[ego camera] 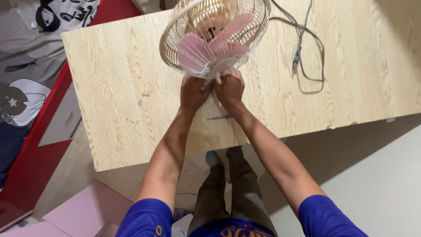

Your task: The person reassembles a small electric fan on a wooden table. They attach the rear cage, mount the pink fan blade onto the motor shaft, and then secure the front cage over the blade. The fan is left assembled on the table.

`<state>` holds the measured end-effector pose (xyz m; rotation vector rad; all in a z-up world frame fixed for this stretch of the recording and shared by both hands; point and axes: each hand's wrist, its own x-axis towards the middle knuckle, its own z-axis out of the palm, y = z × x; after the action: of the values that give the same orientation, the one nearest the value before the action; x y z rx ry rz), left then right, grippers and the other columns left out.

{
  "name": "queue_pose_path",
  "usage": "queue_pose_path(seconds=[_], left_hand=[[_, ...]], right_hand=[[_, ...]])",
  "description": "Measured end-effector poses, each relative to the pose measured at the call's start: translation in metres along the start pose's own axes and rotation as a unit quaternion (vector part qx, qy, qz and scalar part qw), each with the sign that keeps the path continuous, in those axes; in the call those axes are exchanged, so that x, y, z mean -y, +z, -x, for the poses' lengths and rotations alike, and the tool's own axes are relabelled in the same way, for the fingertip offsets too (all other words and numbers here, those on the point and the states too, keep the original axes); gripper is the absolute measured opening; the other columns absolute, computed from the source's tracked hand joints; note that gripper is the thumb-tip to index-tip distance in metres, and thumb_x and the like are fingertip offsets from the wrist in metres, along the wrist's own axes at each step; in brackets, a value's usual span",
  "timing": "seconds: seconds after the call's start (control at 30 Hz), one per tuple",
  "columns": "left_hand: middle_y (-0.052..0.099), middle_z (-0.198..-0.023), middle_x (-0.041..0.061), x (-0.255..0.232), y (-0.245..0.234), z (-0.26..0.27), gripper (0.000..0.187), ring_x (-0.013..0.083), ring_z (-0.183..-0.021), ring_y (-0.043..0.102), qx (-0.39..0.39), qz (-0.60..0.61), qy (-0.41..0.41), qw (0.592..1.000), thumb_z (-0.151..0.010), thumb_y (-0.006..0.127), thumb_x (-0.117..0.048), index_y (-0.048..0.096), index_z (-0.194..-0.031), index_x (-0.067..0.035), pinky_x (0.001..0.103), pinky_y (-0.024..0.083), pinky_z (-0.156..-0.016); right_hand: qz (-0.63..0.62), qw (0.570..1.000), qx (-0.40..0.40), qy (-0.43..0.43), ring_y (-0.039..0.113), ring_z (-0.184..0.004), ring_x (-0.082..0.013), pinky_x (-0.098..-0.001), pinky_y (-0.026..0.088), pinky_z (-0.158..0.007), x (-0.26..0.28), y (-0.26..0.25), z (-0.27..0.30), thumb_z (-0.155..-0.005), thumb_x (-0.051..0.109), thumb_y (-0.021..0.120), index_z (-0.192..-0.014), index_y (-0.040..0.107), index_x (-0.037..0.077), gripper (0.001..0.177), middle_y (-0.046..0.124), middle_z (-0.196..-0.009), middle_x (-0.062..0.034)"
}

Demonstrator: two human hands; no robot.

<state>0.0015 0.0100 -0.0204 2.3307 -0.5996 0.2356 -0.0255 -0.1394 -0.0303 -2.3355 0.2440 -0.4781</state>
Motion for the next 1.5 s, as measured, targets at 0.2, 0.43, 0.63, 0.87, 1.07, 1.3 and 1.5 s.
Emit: queue_pose_path(seconds=[0.2,0.43,0.63,0.87,1.07,1.3,1.5], left_hand=[[0.064,-0.123,0.010,0.001,0.001,0.004,0.038,0.0343,-0.117,0.059,0.013,-0.044,0.014,0.999,-0.091,0.075,-0.024,0.068,-0.126,-0.011,0.051,0.047,-0.100],[0.061,-0.129,0.010,-0.004,0.001,0.004,0.038,0.0323,-0.122,0.059,0.006,-0.045,0.014,0.999,-0.094,0.073,-0.026,0.066,-0.128,-0.012,0.050,0.047,-0.105],[0.062,-0.130,0.010,-0.006,-0.001,0.003,0.039,0.0321,-0.122,0.059,-0.002,-0.046,0.021,0.999,-0.095,0.073,-0.025,0.065,-0.130,-0.011,0.050,0.047,-0.104],[0.061,-0.128,0.011,-0.004,-0.001,0.004,0.043,0.0321,-0.122,0.059,0.002,-0.038,0.019,0.999,-0.096,0.074,-0.025,0.063,-0.135,-0.010,0.050,0.048,-0.105],[0.060,-0.131,0.011,-0.001,0.003,0.007,0.048,0.0314,-0.126,0.058,-0.005,-0.047,0.024,0.999,-0.096,0.074,-0.025,0.061,-0.139,-0.010,0.050,0.046,-0.109],[0.060,-0.134,0.011,-0.001,0.002,0.007,0.051,0.0316,-0.127,0.058,0.001,-0.045,0.022,0.999,-0.097,0.073,-0.026,0.059,-0.143,-0.011,0.051,0.045,-0.110],[0.061,-0.133,0.009,0.000,0.003,0.007,0.051,0.0305,-0.126,0.059,-0.001,-0.040,0.016,0.999,-0.098,0.073,-0.028,0.058,-0.145,-0.013,0.051,0.046,-0.110]], right_hand=[[0.012,1.000,-0.008,0.017,0.063,-0.095,-0.0328,-0.0447,0.052,-0.083,0.010,-0.001,0.000,-0.089,0.017,0.074,-0.092,0.072,0.005,0.013,0.068,-0.095,-0.0106],[0.023,1.000,-0.002,0.007,0.064,-0.093,-0.0300,-0.0424,0.053,-0.081,0.008,-0.001,0.002,-0.091,0.018,0.072,-0.099,0.073,0.003,0.017,0.067,-0.096,-0.0109],[0.036,0.999,-0.003,0.010,0.065,-0.093,-0.0286,-0.0414,0.054,-0.080,0.006,0.001,0.001,-0.095,0.021,0.072,-0.101,0.073,0.003,0.019,0.068,-0.096,-0.0106],[0.033,0.999,-0.037,0.006,0.065,-0.093,-0.0273,-0.0405,0.054,-0.079,0.010,0.002,-0.003,-0.094,0.023,0.072,-0.102,0.075,0.006,0.020,0.070,-0.098,-0.0077],[0.031,0.998,-0.053,-0.005,0.065,-0.091,-0.0267,-0.0400,0.055,-0.078,0.010,0.002,-0.003,-0.095,0.023,0.072,-0.104,0.076,0.007,0.019,0.070,-0.097,-0.0067],[0.056,0.998,-0.034,0.015,0.066,-0.087,-0.0257,-0.0410,0.054,-0.074,0.010,0.004,-0.009,-0.092,0.023,0.073,-0.099,0.076,0.005,0.019,0.068,-0.091,-0.0071],[0.069,0.998,-0.004,-0.005,0.065,-0.085,-0.0265,-0.0427,0.054,-0.071,0.009,0.002,-0.012,-0.091,0.021,0.074,-0.085,0.073,0.005,0.018,0.066,-0.088,-0.0079]])
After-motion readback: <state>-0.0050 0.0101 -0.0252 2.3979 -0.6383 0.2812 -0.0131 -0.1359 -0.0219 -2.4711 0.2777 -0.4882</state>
